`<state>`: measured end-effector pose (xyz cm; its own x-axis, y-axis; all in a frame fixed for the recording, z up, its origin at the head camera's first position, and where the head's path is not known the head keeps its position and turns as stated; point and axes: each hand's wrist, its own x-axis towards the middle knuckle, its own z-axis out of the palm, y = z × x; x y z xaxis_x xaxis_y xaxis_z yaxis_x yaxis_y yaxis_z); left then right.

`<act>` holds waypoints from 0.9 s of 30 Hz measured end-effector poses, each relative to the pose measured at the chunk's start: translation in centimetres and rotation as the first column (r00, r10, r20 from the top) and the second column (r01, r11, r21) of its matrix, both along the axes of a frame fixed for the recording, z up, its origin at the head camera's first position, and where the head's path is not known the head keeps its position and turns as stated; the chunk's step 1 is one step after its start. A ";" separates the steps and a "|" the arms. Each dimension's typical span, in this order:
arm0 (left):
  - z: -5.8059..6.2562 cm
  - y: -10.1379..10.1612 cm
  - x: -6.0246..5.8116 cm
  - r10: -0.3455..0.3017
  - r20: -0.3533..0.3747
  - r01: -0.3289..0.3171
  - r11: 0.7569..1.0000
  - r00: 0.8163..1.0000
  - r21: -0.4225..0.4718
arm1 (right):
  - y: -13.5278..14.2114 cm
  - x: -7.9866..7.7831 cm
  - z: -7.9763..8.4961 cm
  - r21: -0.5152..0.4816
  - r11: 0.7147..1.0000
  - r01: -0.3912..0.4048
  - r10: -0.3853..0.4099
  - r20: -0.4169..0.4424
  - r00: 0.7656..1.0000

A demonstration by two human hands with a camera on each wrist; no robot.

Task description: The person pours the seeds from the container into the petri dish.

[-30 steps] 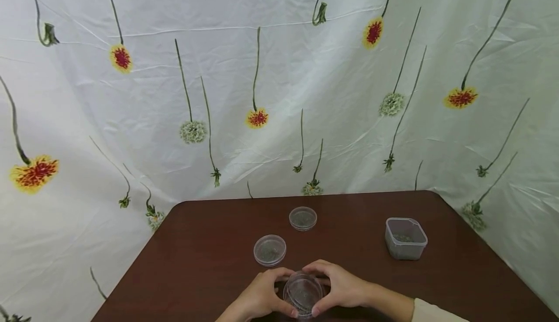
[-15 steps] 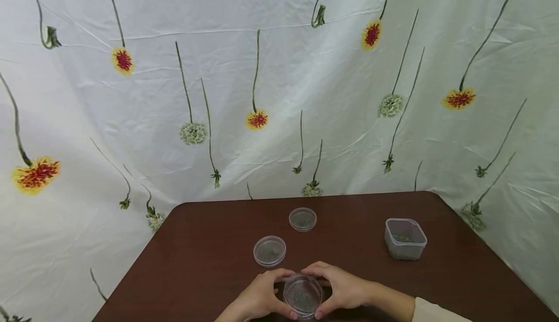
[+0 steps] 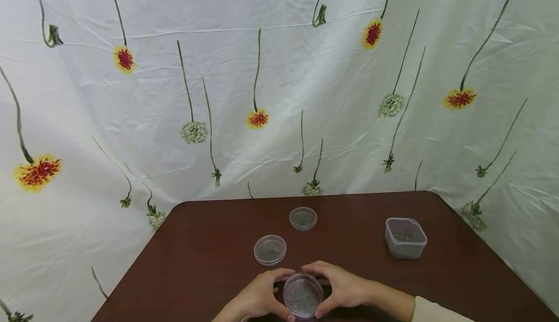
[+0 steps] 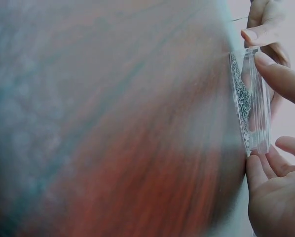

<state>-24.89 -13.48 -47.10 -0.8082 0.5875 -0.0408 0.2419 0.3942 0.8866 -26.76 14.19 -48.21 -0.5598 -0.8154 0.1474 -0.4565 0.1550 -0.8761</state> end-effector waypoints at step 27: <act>0.0 0.3 -0.1 -0.009 0.015 0.009 1.000 1.000 0.023 | 0.9 0.1 0.9 -0.034 0.996 0.081 -0.083 -0.053 0.995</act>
<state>-25.00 -13.20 -47.10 -0.8021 0.5958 -0.0392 0.2317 0.3712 0.8992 -26.66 15.09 -47.32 -0.6153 -0.7613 0.2045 -0.4900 0.1661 -0.8557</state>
